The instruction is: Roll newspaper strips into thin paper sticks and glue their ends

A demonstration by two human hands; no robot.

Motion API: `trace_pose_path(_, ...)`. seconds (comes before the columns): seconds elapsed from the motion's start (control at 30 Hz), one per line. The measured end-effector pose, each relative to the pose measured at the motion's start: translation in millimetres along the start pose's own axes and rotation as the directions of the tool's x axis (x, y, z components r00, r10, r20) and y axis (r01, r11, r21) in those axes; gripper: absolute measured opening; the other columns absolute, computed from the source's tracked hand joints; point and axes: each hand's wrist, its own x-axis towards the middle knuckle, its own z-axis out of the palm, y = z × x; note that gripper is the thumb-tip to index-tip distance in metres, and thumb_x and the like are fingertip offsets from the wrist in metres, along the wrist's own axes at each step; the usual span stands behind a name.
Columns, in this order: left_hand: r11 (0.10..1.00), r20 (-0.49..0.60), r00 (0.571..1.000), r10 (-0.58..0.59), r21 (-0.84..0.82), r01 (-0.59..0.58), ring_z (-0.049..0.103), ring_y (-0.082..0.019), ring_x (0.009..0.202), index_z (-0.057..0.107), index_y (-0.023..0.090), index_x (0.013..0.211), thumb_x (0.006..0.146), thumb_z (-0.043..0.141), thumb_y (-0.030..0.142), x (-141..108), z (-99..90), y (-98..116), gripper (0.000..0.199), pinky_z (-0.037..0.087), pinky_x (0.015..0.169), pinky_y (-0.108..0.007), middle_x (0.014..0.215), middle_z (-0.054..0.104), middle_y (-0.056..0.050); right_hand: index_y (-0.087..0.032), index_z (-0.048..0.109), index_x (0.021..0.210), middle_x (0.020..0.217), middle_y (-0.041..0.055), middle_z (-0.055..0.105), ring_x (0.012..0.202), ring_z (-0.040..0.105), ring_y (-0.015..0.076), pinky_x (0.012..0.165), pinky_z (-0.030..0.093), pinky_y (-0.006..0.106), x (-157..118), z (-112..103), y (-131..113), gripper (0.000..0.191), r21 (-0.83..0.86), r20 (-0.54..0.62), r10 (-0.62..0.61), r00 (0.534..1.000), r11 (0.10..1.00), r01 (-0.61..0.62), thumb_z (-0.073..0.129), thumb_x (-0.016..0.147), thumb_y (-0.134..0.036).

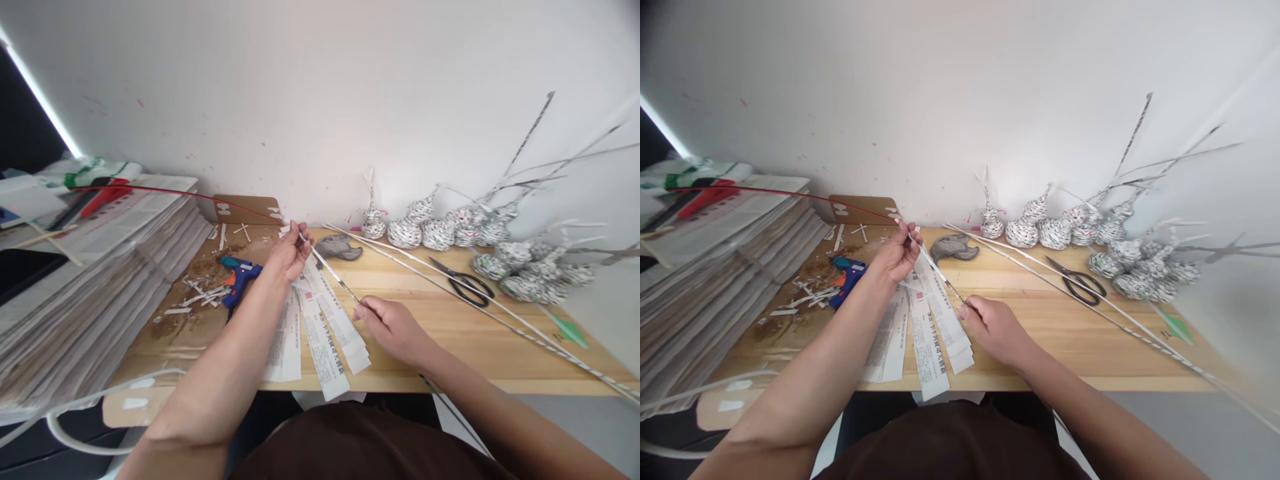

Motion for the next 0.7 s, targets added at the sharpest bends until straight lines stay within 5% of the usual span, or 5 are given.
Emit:
trace_pose_path(0.17,0.999,0.008,1.0,-0.03,-0.038,0.03,0.057,-0.004,0.054,0.059,0.01,0.08,0.092,0.048,0.028,0.6,0.1,1.6,0.024,0.046,0.043,-0.007,0.062,0.052,0.001,-0.02,0.053,0.077,0.04,-0.0091,0.025,0.038,0.026,0.0098,0.044,0.027,0.024,1.9,2.7,-0.3,0.042,0.369,0.241,0.118,0.963,0.907,-0.204,0.034,0.092,-0.055)
trace_pose_path(0.4,0.999,-0.002,1.0,-0.012,-0.044,0.012,0.057,-0.005,0.054,0.059,0.01,0.081,0.091,0.049,0.029,1.5,-0.5,2.3,0.023,0.045,0.043,-0.008,0.062,0.053,0.001,-0.017,0.061,0.077,0.063,0.0007,0.05,0.058,0.044,0.0124,0.054,0.033,0.025,3.0,4.0,1.8,0.033,-0.102,-0.093,-0.082,0.992,0.992,0.072,0.053,0.086,-0.048)
trace_pose_path(0.5,0.999,0.001,1.0,-0.029,-0.046,0.029,0.057,-0.004,0.053,0.059,0.011,0.083,0.091,0.051,0.029,0.7,-0.3,2.7,0.022,0.044,0.041,-0.007,0.062,0.053,0.001,-0.018,0.059,0.077,0.058,-0.0031,0.04,0.047,0.034,0.0091,0.046,0.027,0.024,2.5,4.3,4.1,0.039,0.125,0.08,0.071,0.994,0.989,-0.081,0.045,0.089,-0.052)
trace_pose_path(0.6,0.998,0.01,0.999,-0.042,-0.055,0.043,0.056,-0.005,0.053,0.059,0.011,0.084,0.089,0.054,0.03,0.8,-0.6,2.9,0.021,0.043,0.041,-0.008,0.062,0.053,0.001,-0.019,0.055,0.083,0.054,-0.0074,0.03,0.038,0.023,0.0068,0.039,0.021,0.022,1.7,6.0,3.3,0.043,0.353,0.303,0.196,0.933,0.886,-0.301,0.036,0.09,-0.057)
trace_pose_path(0.7,0.998,0.009,1.0,-0.024,-0.055,0.024,0.056,-0.005,0.052,0.059,0.011,0.083,0.09,0.051,0.029,2.0,-1.3,3.0,0.022,0.043,0.04,-0.008,0.062,0.053,0.001,-0.019,0.057,0.093,0.056,-0.0049,0.043,0.043,0.037,0.0088,0.043,0.029,0.022,0.3,7.7,-0.5,0.039,0.215,0.169,0.14,0.976,0.961,-0.175,0.045,0.088,-0.055)
